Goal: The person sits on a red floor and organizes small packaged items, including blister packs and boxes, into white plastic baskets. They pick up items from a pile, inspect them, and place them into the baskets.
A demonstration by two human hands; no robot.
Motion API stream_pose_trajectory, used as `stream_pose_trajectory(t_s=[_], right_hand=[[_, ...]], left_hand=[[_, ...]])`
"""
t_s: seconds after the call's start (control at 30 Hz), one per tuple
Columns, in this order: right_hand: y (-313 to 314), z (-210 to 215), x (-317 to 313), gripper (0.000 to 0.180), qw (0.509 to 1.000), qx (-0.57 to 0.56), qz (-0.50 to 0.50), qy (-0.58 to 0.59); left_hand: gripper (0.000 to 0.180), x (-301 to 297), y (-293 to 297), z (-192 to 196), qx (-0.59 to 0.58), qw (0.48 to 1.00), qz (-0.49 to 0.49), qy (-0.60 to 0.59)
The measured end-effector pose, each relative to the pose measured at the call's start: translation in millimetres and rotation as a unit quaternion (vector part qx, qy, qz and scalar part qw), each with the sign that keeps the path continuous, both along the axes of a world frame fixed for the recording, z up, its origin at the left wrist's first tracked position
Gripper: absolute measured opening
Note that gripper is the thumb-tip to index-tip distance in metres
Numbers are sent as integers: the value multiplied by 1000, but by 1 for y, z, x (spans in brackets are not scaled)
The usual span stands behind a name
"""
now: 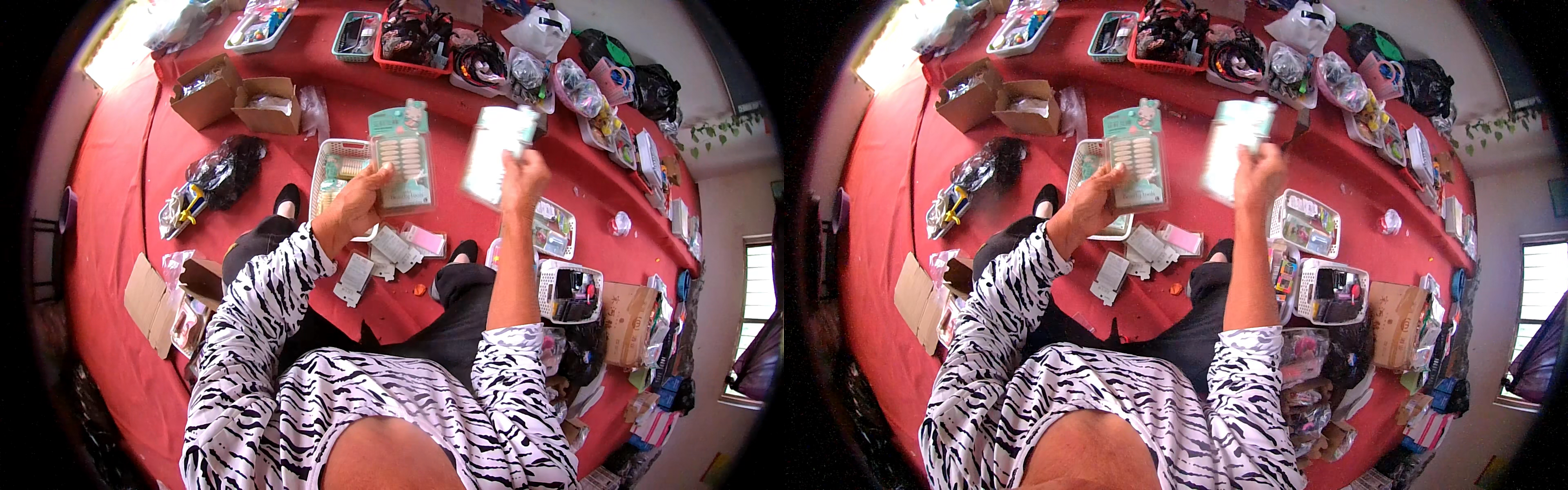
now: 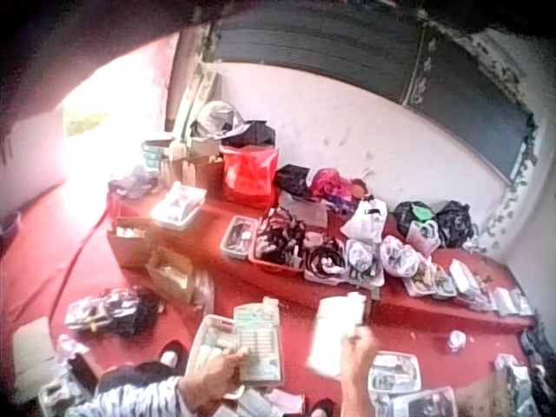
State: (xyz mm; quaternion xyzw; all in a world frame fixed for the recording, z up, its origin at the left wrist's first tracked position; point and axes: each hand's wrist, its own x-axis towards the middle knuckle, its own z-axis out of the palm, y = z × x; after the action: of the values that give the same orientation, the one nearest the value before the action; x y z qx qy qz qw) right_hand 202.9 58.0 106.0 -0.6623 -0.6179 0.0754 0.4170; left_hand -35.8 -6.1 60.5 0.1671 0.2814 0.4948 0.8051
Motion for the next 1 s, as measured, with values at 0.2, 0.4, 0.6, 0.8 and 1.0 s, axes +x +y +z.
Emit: stream_pose_trajectory(t_s=[0.2, 0.4, 0.6, 0.8, 1.0], right_hand=[[-10, 10, -9, 22, 778, -189, 200, 565], [2, -2, -2, 28, 994, -87, 32, 58], [-6, 10, -15, 20, 798, -169, 189, 546], [-15, -23, -54, 31, 944, -204, 180, 186], [-21, -15, -67, 37, 949, -184, 194, 166]], left_hand=[[30, -2, -1, -4, -18, 1000, -15, -8], [34, -9, -3, -6, -29, 999, -4, -29], [31, -10, 0, -3, -14, 1000, -3, -21], [45, 2, -5, 7, -54, 996, -50, -41], [37, -7, -6, 3, -14, 998, -39, -36]])
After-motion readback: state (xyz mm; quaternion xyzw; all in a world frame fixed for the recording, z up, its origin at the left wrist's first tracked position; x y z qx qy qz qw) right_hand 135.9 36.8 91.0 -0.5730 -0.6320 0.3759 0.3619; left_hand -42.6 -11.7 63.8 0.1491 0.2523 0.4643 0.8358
